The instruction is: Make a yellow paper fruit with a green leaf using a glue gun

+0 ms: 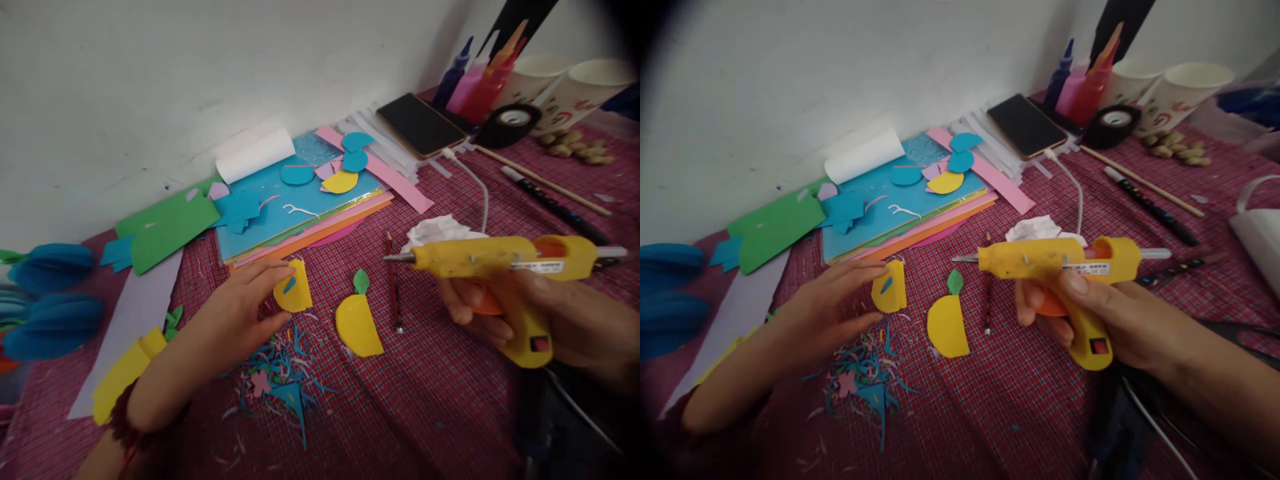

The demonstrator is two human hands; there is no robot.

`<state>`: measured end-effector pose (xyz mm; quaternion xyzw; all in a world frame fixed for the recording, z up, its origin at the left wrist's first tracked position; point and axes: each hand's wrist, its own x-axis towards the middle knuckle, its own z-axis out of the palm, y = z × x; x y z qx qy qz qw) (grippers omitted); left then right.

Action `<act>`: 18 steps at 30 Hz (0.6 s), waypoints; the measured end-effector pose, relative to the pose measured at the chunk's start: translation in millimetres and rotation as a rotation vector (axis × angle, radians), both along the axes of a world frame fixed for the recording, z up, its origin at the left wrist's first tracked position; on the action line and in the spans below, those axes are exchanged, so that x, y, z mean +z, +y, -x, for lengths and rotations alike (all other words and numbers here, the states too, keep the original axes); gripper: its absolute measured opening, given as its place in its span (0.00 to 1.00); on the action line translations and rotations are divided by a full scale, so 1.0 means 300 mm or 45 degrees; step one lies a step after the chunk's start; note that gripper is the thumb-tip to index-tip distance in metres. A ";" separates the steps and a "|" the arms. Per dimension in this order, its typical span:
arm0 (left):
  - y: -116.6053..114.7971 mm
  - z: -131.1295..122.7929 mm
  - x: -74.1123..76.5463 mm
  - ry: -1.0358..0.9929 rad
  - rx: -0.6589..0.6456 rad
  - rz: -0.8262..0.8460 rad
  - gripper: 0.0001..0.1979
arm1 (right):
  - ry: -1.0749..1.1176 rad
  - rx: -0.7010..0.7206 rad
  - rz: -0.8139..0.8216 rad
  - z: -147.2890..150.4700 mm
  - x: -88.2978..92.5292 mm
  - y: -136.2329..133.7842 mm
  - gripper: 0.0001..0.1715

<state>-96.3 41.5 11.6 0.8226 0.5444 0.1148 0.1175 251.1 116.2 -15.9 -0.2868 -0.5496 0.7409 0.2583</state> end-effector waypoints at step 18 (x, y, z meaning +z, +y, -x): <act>0.026 0.013 -0.045 -0.212 0.062 0.151 0.19 | -0.099 0.066 0.031 -0.015 -0.023 -0.005 0.27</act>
